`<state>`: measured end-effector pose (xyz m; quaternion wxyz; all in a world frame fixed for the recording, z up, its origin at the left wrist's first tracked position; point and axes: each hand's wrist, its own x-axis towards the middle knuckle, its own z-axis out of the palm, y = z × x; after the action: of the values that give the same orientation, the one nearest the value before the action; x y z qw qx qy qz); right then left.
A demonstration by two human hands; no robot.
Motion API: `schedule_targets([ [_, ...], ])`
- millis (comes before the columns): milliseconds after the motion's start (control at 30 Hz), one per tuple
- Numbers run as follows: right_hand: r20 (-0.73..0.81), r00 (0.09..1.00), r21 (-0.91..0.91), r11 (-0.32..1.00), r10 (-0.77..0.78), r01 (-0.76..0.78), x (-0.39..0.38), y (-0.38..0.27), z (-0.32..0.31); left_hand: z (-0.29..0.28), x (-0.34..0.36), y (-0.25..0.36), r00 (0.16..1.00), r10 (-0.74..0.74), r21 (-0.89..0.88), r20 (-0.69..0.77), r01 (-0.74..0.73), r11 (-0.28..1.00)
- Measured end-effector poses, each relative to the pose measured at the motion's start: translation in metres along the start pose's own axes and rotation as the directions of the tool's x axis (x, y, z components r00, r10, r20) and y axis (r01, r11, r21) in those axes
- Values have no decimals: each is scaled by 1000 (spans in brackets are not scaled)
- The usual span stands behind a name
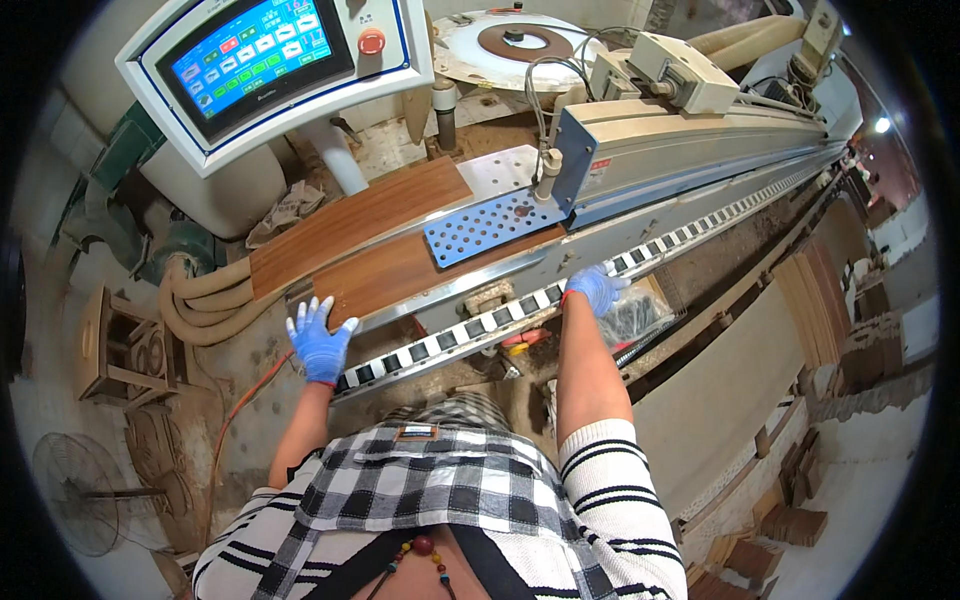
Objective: The person operates a CNC woodworking machine, placing wooden planks onto the machine bed and adjusting their position. They wear blue gloves and use both hands to align the wood before the machine processes it. The person repeats this process for multiple planks throughout the clip.
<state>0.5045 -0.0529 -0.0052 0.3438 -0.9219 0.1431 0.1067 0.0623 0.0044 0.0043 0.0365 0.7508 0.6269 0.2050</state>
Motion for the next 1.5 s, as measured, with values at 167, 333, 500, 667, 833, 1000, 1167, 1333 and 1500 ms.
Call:
schedule_targets([
  [167, 45, 999, 19, 1000, -9, 8, -13, -3, -10, 18, 8, 37, 996, 89, 5, -24, -89, 996],
  [333, 12, 1000, 38, 999, -3, 3, -3, 0, -3, -23, 55, 67, 974, 146, -77, 174, -135, 988],
  [500, -31, 999, 83, 996, -24, 27, -2, 2, -1, -35, 133, 41, 948, 230, 226, 219, -279, 933],
  [667, -19, 1000, 111, 994, -23, 25, -5, -2, -2, -42, 186, 37, 817, 106, 249, 567, -293, 923],
  [833, -26, 999, 89, 996, -30, 32, -5, 1, -1, -34, 193, 28, 785, 168, 134, 596, -304, 943],
  [1000, -57, 998, 95, 995, -33, 38, 0, 3, 3, -44, 158, 32, 814, 165, 175, 557, -309, 935],
  [1167, -16, 1000, 77, 997, -17, 18, -4, 0, -4, -65, 101, 4, 885, 123, 70, 448, -172, 983],
  [1333, -18, 999, 62, 997, -50, 51, 3, 6, 4, -89, 42, -43, 895, 160, 40, 417, -194, 980],
  [1500, 17, 1000, 47, 999, 1, -2, 9, 5, 6, -94, 18, -41, 825, 276, 54, 493, -346, 937],
])
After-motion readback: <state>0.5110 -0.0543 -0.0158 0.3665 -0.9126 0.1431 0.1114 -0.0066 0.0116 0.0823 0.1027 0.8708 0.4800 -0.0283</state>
